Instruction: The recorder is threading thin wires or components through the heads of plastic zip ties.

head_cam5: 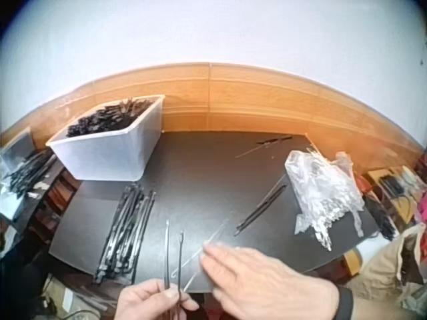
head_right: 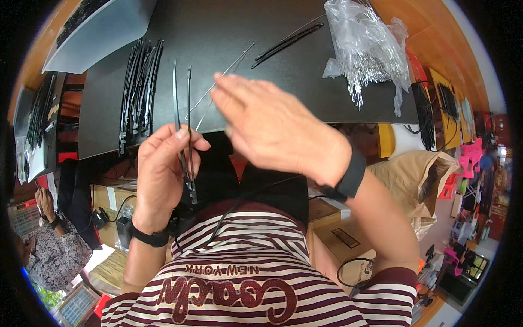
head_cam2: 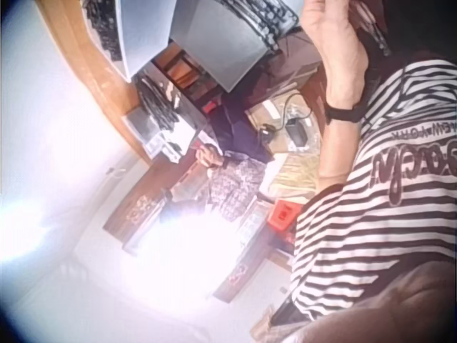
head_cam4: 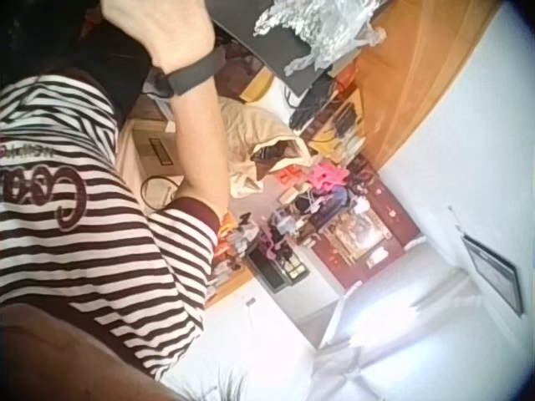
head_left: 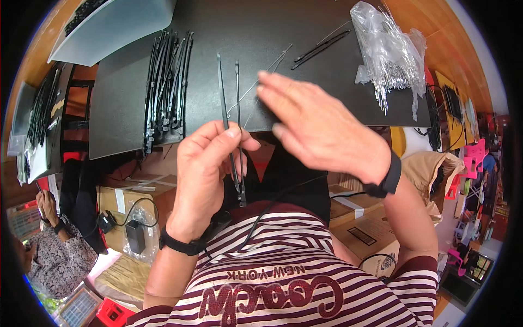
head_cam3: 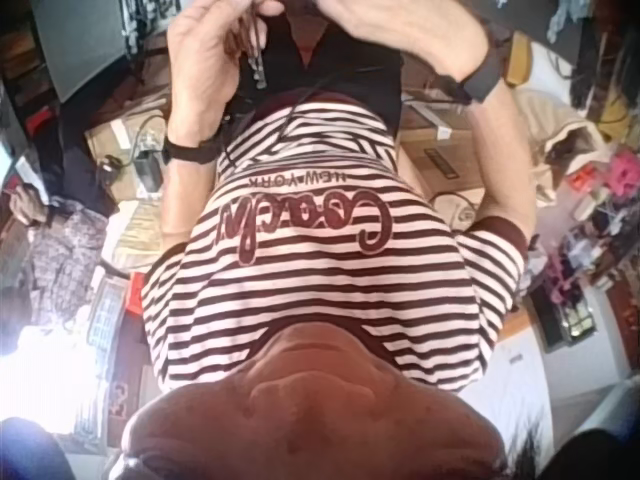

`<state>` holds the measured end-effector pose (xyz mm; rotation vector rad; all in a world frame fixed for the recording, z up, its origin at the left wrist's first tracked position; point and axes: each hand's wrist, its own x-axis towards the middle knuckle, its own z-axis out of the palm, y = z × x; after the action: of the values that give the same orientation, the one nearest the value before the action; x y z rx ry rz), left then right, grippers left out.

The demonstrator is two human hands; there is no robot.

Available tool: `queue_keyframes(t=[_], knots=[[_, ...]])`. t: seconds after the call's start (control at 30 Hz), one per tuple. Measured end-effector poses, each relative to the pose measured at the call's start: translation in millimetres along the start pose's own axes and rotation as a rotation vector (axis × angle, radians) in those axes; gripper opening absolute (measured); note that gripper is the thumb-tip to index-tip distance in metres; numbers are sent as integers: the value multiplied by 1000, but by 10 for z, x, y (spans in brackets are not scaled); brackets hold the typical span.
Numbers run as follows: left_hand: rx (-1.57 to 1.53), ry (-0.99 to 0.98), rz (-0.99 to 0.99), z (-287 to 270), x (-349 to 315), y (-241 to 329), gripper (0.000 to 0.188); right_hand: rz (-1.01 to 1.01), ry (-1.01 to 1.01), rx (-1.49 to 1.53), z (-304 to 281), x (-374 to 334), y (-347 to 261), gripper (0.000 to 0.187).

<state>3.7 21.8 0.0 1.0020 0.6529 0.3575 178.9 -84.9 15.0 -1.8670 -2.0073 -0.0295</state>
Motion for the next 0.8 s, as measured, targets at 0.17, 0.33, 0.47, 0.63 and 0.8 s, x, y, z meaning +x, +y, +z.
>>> queue_keyframes(t=[0.17, 0.33, 0.47, 0.63, 0.8], knots=[[-254, -82, 20, -37, 114, 172, 19, 43, 170, -79, -183, 186, 276, 38], [-557, -203, -93, -84, 224, 146, 19, 154, 191, -56, -350, 209, 318, 39], [-487, -322, -99, -33, 218, 165, 19, 164, 149, -142, -315, 271, 289, 33], [-348, -378, -62, -50, 131, 250, 18, 77, 75, -283, -374, 342, 298, 11], [-247, -164, 59, -151, -52, 315, 18, 58, 156, -412, -517, 233, 371, 4]])
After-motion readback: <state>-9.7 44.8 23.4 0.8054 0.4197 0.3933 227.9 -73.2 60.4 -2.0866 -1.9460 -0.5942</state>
